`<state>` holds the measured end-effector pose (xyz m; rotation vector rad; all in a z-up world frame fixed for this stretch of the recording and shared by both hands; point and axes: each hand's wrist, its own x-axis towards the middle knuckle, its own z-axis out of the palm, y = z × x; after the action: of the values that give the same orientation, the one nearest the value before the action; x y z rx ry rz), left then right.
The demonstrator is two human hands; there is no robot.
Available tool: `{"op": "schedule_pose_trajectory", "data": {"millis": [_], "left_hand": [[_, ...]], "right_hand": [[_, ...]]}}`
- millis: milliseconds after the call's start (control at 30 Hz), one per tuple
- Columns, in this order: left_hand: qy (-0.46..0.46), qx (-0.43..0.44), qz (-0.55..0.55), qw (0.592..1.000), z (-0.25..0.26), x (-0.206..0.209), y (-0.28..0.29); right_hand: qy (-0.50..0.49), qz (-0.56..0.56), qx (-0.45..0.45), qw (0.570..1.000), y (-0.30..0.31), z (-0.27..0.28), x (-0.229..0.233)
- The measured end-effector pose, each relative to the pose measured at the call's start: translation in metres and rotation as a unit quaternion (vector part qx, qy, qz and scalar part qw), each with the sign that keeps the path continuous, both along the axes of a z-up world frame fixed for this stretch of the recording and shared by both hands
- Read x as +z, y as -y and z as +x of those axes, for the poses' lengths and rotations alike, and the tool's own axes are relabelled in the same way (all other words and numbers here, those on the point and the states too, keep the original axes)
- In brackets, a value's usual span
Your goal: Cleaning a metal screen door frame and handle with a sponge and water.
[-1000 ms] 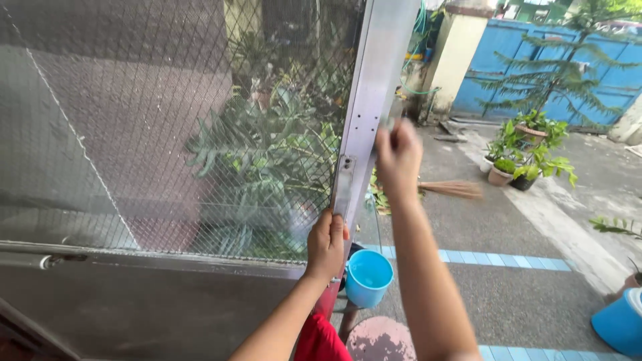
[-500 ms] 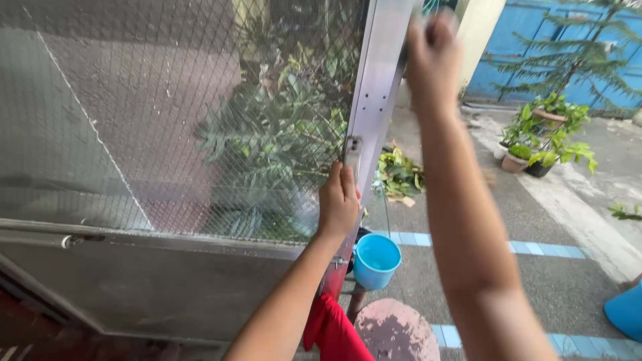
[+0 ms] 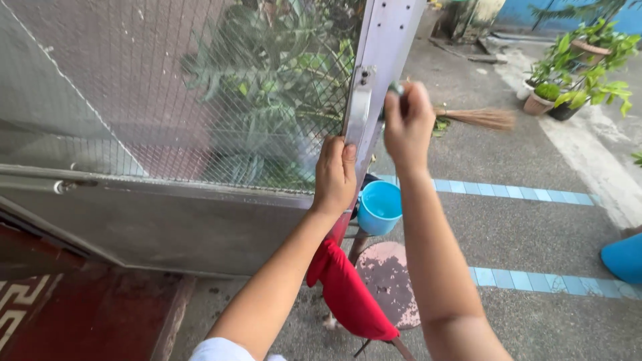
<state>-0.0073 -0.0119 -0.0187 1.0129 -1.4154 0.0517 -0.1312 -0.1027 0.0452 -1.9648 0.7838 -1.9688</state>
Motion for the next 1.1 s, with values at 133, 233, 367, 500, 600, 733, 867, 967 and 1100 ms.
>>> {"op": "schedule_pose_trajectory", "data": {"millis": [133,233,367,500,600,733,867,967,1100], "left_hand": [[-0.012,-0.007,-0.003,1.000,0.001,0.000,0.000],[-0.043,-0.024,-0.002,0.999,-0.003,-0.004,-0.002],[-0.086,-0.061,0.015,0.994,0.003,-0.010,0.000],[-0.057,-0.050,0.003,0.997,0.008,-0.013,0.001],[-0.054,-0.050,-0.004,0.997,0.006,-0.013,-0.004],[-0.015,0.032,-0.035,0.999,0.000,-0.032,-0.009],[0.019,0.110,-0.009,0.994,0.013,-0.059,0.000],[0.011,0.076,0.011,0.997,0.008,-0.063,-0.007],[-0.006,0.058,0.021,0.998,0.006,-0.086,-0.005]], "right_hand": [[-0.019,0.059,-0.022,0.998,-0.024,0.008,-0.074],[-0.041,0.083,-0.025,0.995,-0.033,0.009,-0.130],[-0.076,0.129,-0.020,0.988,-0.042,0.010,-0.180],[-0.075,0.134,-0.021,0.988,-0.045,0.009,-0.186],[-0.062,0.122,-0.032,0.990,-0.036,0.007,-0.163],[-0.027,0.050,-0.028,0.998,-0.025,0.000,-0.092],[0.000,0.044,-0.013,0.999,-0.025,0.003,-0.065],[0.009,0.059,0.008,0.998,-0.024,0.006,-0.101],[-0.056,0.052,-0.033,0.996,-0.030,0.004,-0.162]]}}
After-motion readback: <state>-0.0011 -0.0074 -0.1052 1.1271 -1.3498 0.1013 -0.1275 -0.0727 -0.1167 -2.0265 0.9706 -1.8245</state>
